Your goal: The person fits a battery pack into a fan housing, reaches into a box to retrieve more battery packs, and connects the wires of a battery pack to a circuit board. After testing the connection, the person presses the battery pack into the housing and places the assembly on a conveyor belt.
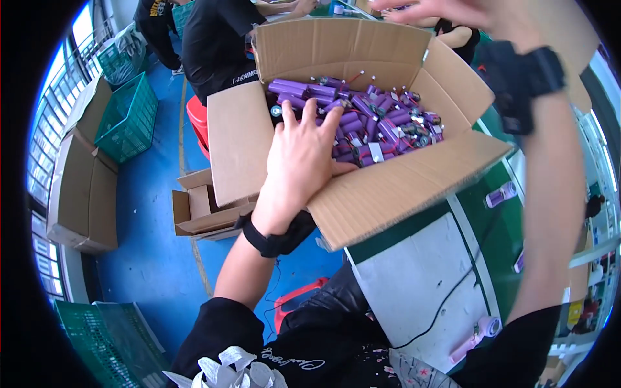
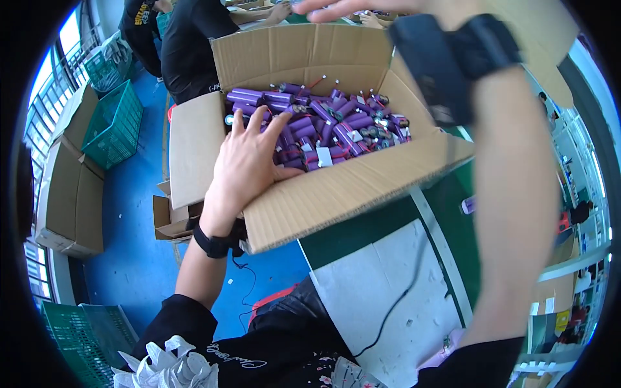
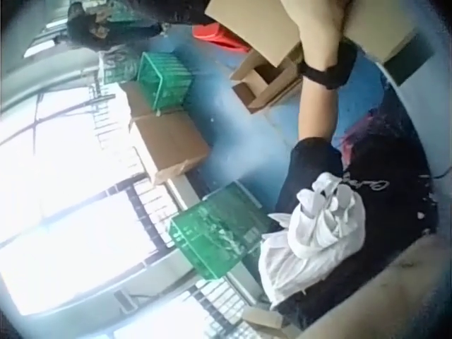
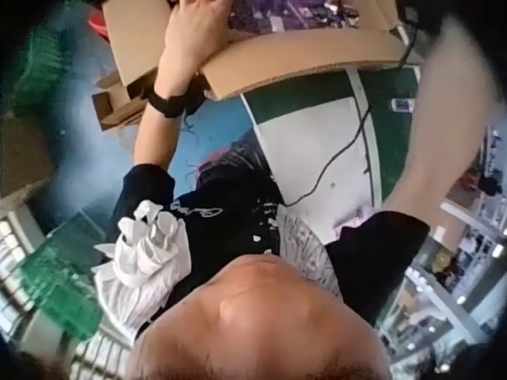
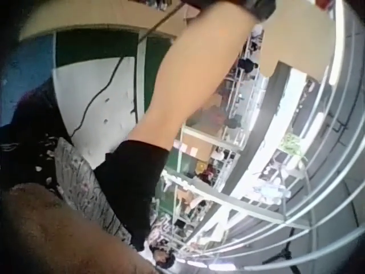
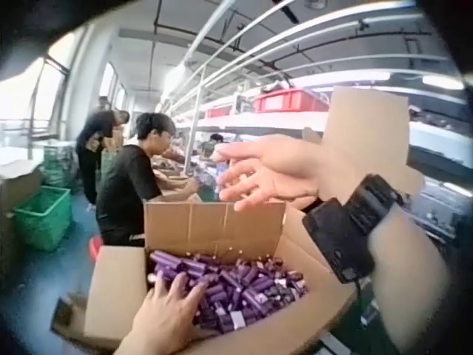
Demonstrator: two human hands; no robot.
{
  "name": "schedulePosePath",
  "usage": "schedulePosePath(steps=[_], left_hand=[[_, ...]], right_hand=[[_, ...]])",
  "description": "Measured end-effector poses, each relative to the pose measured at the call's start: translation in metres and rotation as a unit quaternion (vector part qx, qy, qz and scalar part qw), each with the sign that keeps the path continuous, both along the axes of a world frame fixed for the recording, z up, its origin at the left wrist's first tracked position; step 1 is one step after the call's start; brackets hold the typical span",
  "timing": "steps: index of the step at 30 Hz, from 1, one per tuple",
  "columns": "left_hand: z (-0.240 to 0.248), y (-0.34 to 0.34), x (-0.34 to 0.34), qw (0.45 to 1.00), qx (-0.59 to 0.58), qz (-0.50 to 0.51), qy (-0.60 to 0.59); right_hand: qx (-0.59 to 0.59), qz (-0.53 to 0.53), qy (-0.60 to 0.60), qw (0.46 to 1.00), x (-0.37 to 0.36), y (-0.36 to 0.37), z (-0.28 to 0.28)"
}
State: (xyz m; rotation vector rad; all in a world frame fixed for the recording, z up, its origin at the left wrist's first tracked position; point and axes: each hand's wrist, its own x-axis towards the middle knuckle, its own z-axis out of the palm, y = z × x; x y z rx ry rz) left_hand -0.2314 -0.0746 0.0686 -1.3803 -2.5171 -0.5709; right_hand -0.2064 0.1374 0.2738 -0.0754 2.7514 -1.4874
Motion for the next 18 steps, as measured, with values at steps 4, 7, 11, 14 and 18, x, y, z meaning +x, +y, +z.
schedulePosePath(steps=[4,7,11,14,18], left_hand=[[-0.005,-0.005,-0.002,0.999,0.027,0.015,-0.012],[0.004,0.002,0.004,0.998,0.046,0.022,-0.021],[0.013,-0.026,0.009,0.992,0.113,-0.02,-0.045],[0.052,-0.073,0.014,0.952,0.1,-0.158,-0.241],[0.115,-0.098,0.024,0.96,-0.017,-0.224,-0.164]], right_hand=[[-0.071,-0.163,0.054,0.983,-0.041,-0.008,-0.125],[0.076,-0.207,0.049,0.974,-0.044,0.03,-0.207],[0.057,-0.202,0.096,0.973,-0.034,0.022,-0.227],[0.107,-0.131,-0.045,0.985,-0.018,0.01,-0.214],[0.145,-0.116,-0.069,0.98,-0.007,0.004,-0.21]])
